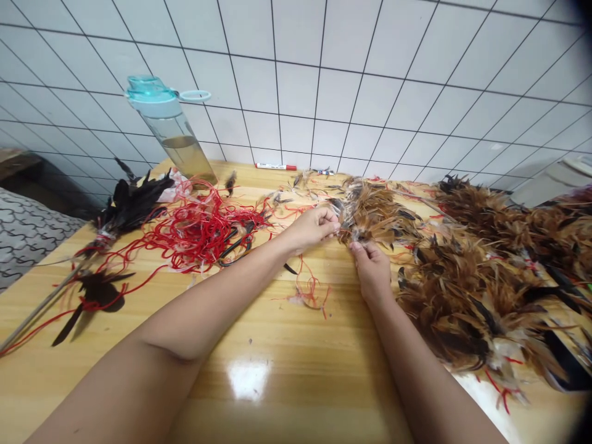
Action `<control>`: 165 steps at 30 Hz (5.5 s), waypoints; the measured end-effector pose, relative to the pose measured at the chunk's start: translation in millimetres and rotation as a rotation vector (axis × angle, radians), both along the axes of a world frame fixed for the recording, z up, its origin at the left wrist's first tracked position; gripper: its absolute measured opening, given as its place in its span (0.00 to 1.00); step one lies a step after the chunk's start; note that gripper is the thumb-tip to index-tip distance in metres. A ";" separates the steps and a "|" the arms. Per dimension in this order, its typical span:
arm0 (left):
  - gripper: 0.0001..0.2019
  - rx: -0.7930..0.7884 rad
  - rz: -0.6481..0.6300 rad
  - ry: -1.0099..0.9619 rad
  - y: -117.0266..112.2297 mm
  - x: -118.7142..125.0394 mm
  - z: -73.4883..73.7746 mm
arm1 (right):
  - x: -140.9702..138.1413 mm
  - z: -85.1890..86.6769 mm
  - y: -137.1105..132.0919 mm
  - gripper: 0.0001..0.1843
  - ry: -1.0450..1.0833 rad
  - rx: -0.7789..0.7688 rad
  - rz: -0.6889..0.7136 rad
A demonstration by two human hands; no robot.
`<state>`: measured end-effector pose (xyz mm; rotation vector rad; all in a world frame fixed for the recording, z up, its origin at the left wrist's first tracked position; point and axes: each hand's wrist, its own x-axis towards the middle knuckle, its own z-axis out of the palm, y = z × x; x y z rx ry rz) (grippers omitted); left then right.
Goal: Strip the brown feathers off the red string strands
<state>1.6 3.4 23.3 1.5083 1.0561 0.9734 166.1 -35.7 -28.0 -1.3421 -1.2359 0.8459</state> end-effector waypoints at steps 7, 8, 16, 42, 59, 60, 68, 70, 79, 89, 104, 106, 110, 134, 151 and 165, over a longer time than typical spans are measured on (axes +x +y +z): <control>0.05 -0.125 -0.087 -0.136 -8.8 12.8 -1.9 | -3.5 5.8 0.2 0.14 0.098 -0.056 0.028; 0.05 -0.120 -0.084 -0.118 -9.4 13.6 -3.2 | -3.5 6.9 0.2 0.14 0.103 -0.059 0.042; 0.05 -0.058 -0.024 -0.022 -13.1 18.7 -4.6 | -1.8 7.9 0.7 0.17 0.079 -0.101 0.083; 0.13 0.656 0.151 0.807 21.8 -22.4 -41.0 | 1.2 10.0 3.5 0.23 0.425 -0.121 0.024; 0.08 0.521 0.034 0.822 34.5 -37.8 -29.7 | -4.6 11.2 -2.6 0.19 0.251 -0.090 0.007; 0.07 0.455 -0.043 0.751 34.3 -42.0 -25.8 | -4.7 11.0 -2.5 0.19 0.246 -0.091 0.008; 0.09 0.330 -0.056 0.702 34.7 -58.0 -8.3 | -4.5 5.3 -0.9 0.18 0.181 -0.064 0.023; 0.10 0.322 -0.067 0.725 34.3 -57.6 -7.6 | -4.4 4.2 -0.8 0.18 0.154 -0.060 0.020; 0.09 0.357 -0.178 0.850 32.2 -58.4 -6.0 | -4.8 3.2 -2.8 0.16 0.062 -0.059 0.021; 0.11 -0.014 -0.153 -0.059 15.8 -27.2 -0.6 | -1.9 -6.2 1.5 0.17 0.007 -0.052 0.025; 0.09 0.063 -0.262 0.114 -1.5 0.5 -4.1 | -5.1 4.4 0.5 0.12 0.037 -0.065 0.144; 0.08 0.073 -0.261 0.108 -3.1 2.9 -4.2 | -4.9 3.8 1.0 0.13 0.050 -0.048 0.159; 0.08 0.136 -0.197 0.085 4.1 -1.4 -7.9 | -1.7 -1.1 2.7 0.15 -0.013 -0.053 0.130; 0.11 0.580 0.092 1.049 38.9 -51.4 -31.0 | -2.6 4.8 -1.6 0.17 -0.039 -0.098 0.106; 0.06 0.222 0.109 0.586 34.0 -46.2 -17.0 | -1.2 0.6 -1.0 0.16 -0.085 -0.078 0.112; 0.07 0.143 -0.102 0.829 35.6 -68.5 -2.9 | -1.0 1.2 -1.0 0.16 -0.086 -0.071 0.099</control>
